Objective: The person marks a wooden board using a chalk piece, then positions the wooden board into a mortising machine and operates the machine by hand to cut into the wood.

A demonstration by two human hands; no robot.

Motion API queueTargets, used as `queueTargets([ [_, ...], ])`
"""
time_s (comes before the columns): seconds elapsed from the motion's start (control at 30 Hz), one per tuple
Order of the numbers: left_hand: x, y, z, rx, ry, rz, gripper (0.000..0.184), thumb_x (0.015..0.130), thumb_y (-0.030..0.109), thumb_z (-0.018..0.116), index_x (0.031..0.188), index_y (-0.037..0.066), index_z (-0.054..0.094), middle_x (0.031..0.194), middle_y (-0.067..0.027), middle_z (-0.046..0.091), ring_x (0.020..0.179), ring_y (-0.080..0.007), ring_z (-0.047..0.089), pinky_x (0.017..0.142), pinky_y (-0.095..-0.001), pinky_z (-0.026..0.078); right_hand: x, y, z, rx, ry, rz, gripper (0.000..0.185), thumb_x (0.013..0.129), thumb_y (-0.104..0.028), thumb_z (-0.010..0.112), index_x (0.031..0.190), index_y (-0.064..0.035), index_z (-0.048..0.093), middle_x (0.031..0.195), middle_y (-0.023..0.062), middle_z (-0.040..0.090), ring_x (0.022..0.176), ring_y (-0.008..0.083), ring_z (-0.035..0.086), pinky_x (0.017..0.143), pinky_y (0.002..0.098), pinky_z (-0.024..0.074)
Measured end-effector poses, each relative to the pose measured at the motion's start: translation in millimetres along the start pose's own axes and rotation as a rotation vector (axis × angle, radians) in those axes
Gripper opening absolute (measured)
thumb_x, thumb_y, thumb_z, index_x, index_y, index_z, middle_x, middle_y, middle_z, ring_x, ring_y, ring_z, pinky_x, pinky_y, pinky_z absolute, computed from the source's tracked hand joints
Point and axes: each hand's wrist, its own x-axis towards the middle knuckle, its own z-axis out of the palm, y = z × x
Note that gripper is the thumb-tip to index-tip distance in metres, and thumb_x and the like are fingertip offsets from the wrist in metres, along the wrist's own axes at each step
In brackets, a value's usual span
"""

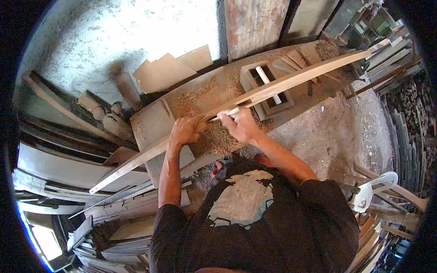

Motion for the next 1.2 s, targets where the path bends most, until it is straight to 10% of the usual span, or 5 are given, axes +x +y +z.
queueTargets([
  [0.4,2,6,-9,-0.007,0.037,0.003,0.066,0.066,0.015,0.074,0.131,0.016,0.065,0.097,-0.0173,0.074,0.092,-0.0385,0.071,0.084,-0.0503,0.057,-6,21,-27,-0.533,0.036,-0.130,0.009,0.090,-0.005,0.065,0.095,-0.0038,0.073,0.085,0.0164,0.069,0.075,0.0371,0.067,0.070,0.0459,0.0557],
  [0.67,5,-3,-1,-0.017,-0.008,-0.025,0.071,0.066,0.016,0.074,0.136,0.020,0.064,0.098,-0.0194,0.074,0.093,-0.0411,0.070,0.082,-0.0524,0.055,-1,21,-50,-0.474,0.107,-0.044,0.012,0.096,-0.011,0.062,0.100,-0.0088,0.072,0.080,0.0163,0.067,0.072,0.0287,0.068,0.061,0.0441,0.0549],
  [0.77,5,-2,0,-0.013,-0.011,-0.040,0.070,0.064,0.017,0.074,0.133,0.018,0.065,0.098,-0.0173,0.074,0.093,-0.0389,0.071,0.086,-0.0504,0.056,2,7,-30,0.093,-0.006,0.257,0.012,0.095,-0.012,0.065,0.102,-0.0070,0.072,0.079,0.0137,0.069,0.067,0.0242,0.067,0.059,0.0412,0.0553],
  [1.0,4,0,-4,0.006,-0.007,-0.016,0.068,0.065,0.017,0.074,0.133,0.016,0.064,0.098,-0.0182,0.074,0.093,-0.0388,0.071,0.085,-0.0503,0.056,18,1,28,-0.150,0.002,-0.446,0.018,0.084,-0.005,0.068,0.102,-0.0042,0.068,0.084,0.0154,0.068,0.068,0.0323,0.065,0.062,0.0409,0.0555],
  [1.2,1,5,-3,-0.010,-0.022,-0.080,0.064,0.067,0.017,0.073,0.131,0.016,0.065,0.096,-0.0201,0.074,0.091,-0.0393,0.071,0.084,-0.0511,0.056,22,-7,-15,-0.325,-0.140,-0.124,0.013,0.089,-0.009,0.067,0.101,-0.0045,0.070,0.084,0.0142,0.070,0.072,0.0305,0.069,0.064,0.0420,0.0575],
])
